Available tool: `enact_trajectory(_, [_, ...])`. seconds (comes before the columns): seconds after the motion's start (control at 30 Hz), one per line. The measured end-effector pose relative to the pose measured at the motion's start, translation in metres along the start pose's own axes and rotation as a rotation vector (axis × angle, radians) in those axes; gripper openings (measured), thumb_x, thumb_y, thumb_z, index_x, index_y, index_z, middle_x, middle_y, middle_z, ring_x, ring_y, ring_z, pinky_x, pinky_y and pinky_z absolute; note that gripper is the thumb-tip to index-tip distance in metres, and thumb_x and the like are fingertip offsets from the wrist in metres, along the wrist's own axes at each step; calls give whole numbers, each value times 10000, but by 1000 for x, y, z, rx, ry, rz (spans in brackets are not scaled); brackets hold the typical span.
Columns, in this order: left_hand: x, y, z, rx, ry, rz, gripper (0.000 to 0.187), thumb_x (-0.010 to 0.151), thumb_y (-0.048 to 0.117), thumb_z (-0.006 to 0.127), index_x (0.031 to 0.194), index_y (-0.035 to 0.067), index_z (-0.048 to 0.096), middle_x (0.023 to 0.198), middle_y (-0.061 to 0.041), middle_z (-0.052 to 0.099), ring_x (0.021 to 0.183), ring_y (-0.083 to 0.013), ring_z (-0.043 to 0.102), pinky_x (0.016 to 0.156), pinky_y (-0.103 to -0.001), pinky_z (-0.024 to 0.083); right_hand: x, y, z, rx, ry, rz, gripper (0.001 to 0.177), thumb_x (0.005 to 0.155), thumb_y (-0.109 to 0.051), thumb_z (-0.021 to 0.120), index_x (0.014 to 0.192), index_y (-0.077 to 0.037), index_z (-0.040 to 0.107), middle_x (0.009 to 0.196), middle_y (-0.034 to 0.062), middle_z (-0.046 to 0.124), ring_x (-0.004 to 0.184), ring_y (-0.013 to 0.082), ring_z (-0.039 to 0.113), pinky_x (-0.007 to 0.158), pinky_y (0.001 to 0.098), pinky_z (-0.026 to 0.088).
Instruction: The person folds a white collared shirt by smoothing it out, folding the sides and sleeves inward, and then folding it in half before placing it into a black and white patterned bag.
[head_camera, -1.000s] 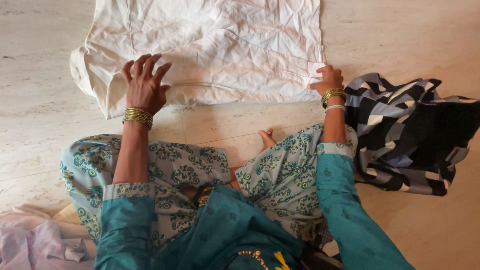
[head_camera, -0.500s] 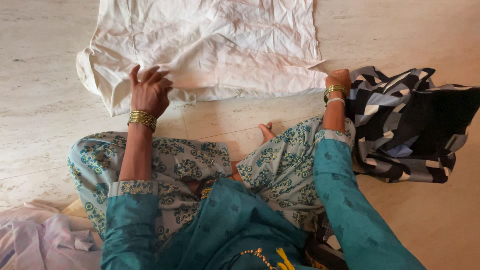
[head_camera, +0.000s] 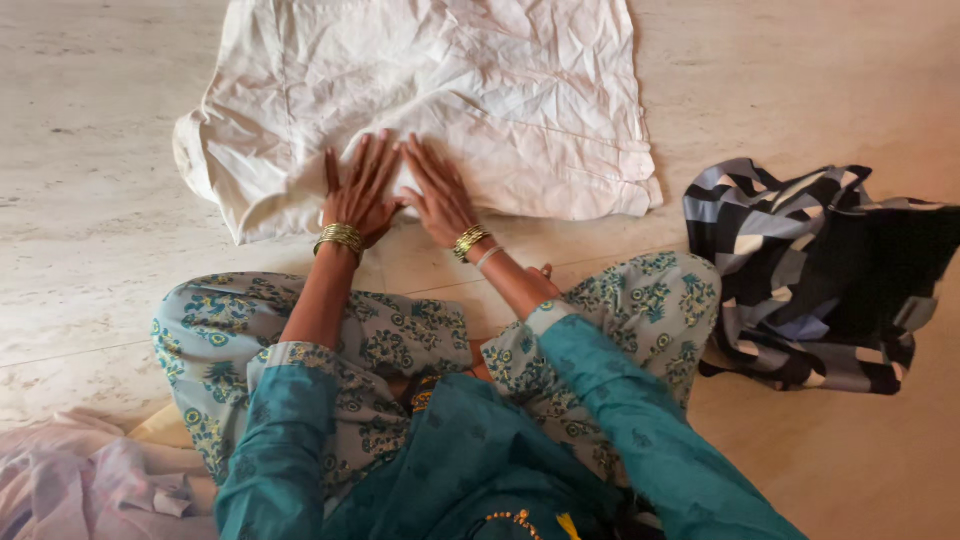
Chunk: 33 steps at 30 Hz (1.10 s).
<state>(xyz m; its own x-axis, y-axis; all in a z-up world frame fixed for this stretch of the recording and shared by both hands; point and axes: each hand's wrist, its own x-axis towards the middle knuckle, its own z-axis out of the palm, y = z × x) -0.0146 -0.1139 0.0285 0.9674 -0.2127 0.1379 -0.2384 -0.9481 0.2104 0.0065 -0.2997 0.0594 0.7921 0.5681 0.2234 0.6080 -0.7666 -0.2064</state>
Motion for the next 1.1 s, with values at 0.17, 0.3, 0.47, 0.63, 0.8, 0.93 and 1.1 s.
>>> enact_trajectory(0.17, [-8, -13, 18, 34, 58, -64, 894, 954, 633, 453, 1682, 221, 135, 1746, -3, 74, 1589, -195, 72, 1243, -538, -15, 10, -7, 35, -133, -26, 63, 784, 1033, -598, 434, 1632, -162, 174, 1708, 33, 124, 1580, 211, 172, 1262, 539, 171])
enact_trajectory(0.3, [-8, -8, 6, -304, -40, -124, 938, 953, 755, 379, 1678, 217, 128, 1751, 10, 82, 1611, -189, 70, 1270, -552, -40, -13, 64, 9, -221, -97, 309, 763, 1079, -538, 410, 1669, -143, 132, 1752, 45, 82, 1617, 226, 122, 1284, 549, 116])
enact_trajectory(0.47, [-8, -9, -1, -314, -28, -130, 983, 928, 792, 356, 1672, 191, 128, 1748, 0, 84, 1604, -183, 72, 1276, -525, -45, -50, 162, -39, -305, -35, 659, 740, 1086, -524, 398, 1668, -161, 121, 1749, 54, 38, 1619, 229, 61, 1267, 575, 55])
enact_trajectory(0.63, [-10, -18, -8, -312, -21, -201, 1001, 911, 777, 345, 1661, 160, 105, 1746, -1, 51, 1603, -169, 28, 1288, -474, -52, -71, 213, -66, -289, 27, 915, 746, 1078, -556, 361, 1670, -161, 137, 1742, 73, 45, 1612, 248, 61, 1278, 571, 34])
enact_trajectory(0.8, [-14, -27, -24, -264, -59, -376, 944, 971, 731, 297, 1677, 164, 31, 1757, 6, -42, 1610, -140, -64, 1293, -515, -97, -70, 215, -76, -289, 19, 964, 743, 1077, -560, 357, 1665, -154, 155, 1745, 81, 45, 1612, 257, 60, 1286, 552, 49])
enact_trajectory(0.93, [-26, -40, -40, -252, -143, -616, 874, 1015, 711, 308, 1700, 237, 44, 1778, 62, -47, 1633, -169, -84, 1300, -584, -100, -68, 207, -81, -279, 38, 967, 759, 1068, -580, 342, 1663, -150, 149, 1738, 76, 37, 1604, 257, 48, 1284, 542, 47])
enact_trajectory(1.1, [-45, -58, -38, -146, 87, -893, 940, 1050, 626, 525, 1716, 178, 37, 1753, -45, -116, 1597, -291, -151, 1230, -648, -147, -71, 216, -73, -270, 44, 970, 766, 1066, -587, 334, 1666, -148, 151, 1741, 75, 32, 1607, 265, 40, 1286, 547, 52])
